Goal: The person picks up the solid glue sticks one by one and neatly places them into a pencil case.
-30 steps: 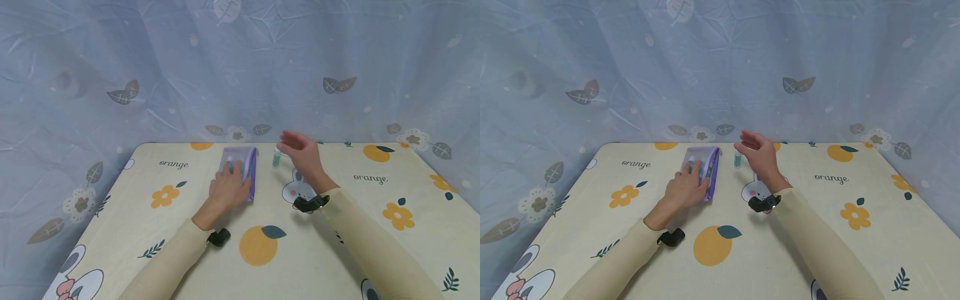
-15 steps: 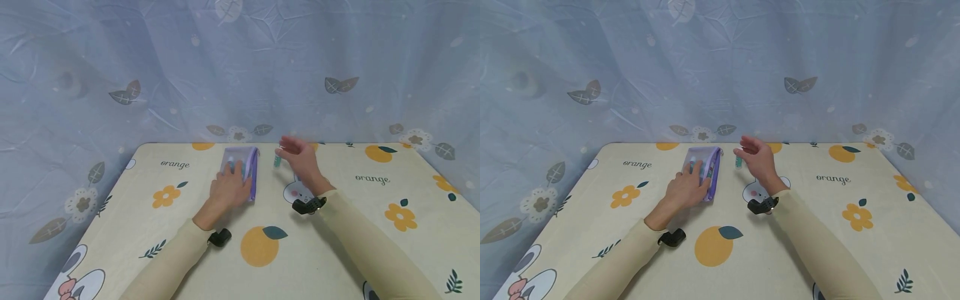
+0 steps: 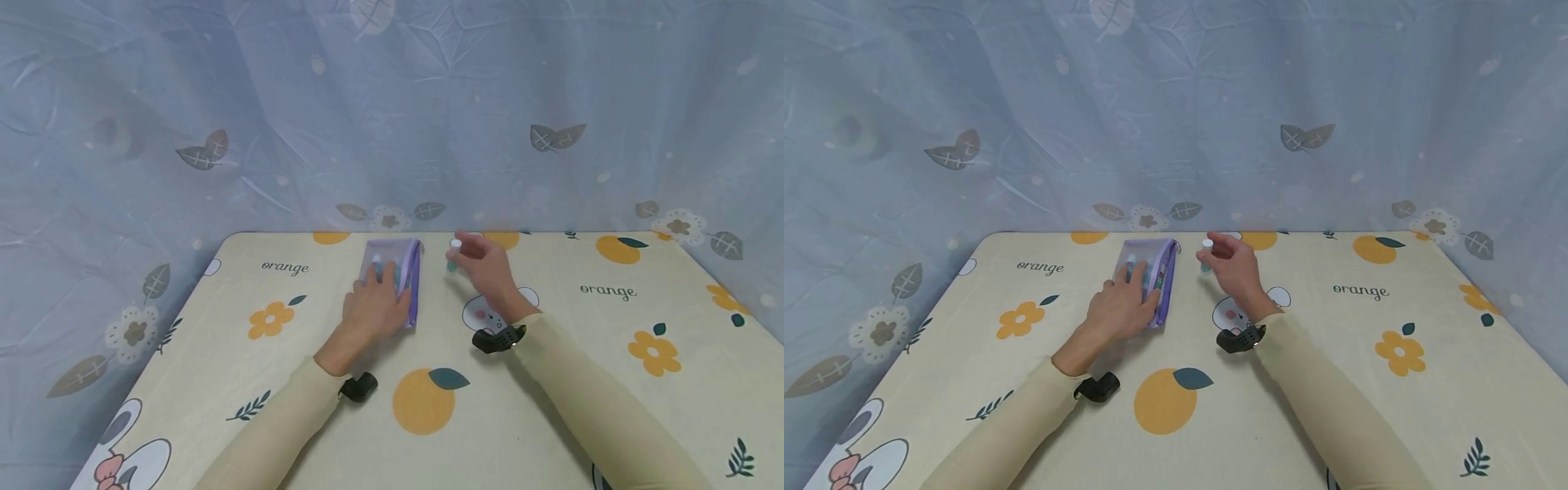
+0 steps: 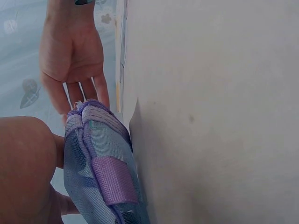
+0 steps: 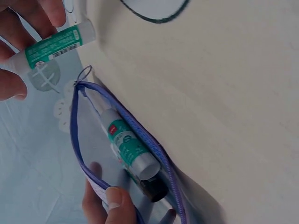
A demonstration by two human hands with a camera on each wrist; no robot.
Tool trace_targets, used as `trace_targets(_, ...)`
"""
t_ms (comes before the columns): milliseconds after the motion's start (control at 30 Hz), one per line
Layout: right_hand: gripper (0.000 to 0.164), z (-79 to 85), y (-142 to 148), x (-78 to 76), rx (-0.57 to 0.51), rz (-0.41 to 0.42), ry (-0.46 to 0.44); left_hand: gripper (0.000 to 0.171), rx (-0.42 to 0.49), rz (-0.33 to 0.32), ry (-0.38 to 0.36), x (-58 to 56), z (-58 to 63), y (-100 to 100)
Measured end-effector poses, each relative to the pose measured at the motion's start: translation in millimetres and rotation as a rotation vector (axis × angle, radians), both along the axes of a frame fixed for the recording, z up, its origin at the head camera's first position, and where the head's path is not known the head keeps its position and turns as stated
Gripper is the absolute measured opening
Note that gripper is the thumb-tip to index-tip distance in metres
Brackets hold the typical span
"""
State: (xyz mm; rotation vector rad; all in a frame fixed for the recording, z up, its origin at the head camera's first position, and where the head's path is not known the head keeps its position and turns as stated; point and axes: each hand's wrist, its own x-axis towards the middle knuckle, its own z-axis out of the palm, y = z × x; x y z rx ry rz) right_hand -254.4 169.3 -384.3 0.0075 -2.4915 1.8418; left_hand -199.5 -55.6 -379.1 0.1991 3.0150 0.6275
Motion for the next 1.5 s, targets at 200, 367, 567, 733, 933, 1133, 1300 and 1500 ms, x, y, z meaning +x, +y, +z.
trace_targets(200,0.053,-5.0,-4,-1.1,-0.013,-0.005,0.000,0.070,-0.003,0.002,0.005,-0.2,0.8,0)
trace_targets(367,0.046,-8.2,-5,-1.8,0.001,-0.017,-0.022,0.070,-0.003,0.001,-0.002,0.5,1.3,0)
trace_targets(567,0.043,-11.8,-7,-2.7,0.002,-0.031,-0.056,0.070,-0.007,-0.001,-0.003,0.4,1.6,0)
trace_targets(733,0.044,-13.1,-6,-3.6,0.018,-0.046,-0.069,0.070,-0.016,0.001,-0.008,-0.8,0.8,0)
trace_targets(933,0.043,-13.9,-7,-4.4,0.030,-0.051,-0.076,0.069,-0.021,0.004,-0.009,-0.1,1.7,1)
trace_targets(1133,0.043,-13.3,-5,-3.5,0.021,-0.043,-0.076,0.069,-0.019,0.000,-0.010,-0.5,1.7,1)
trace_targets(1300,0.044,-13.0,-4,-2.6,0.019,-0.036,-0.073,0.069,-0.011,-0.003,-0.013,-0.4,1.8,1)
trace_targets(1500,0.044,-11.8,-3,-1.4,0.023,-0.031,-0.070,0.069,-0.009,-0.005,-0.001,-0.9,0.0,1)
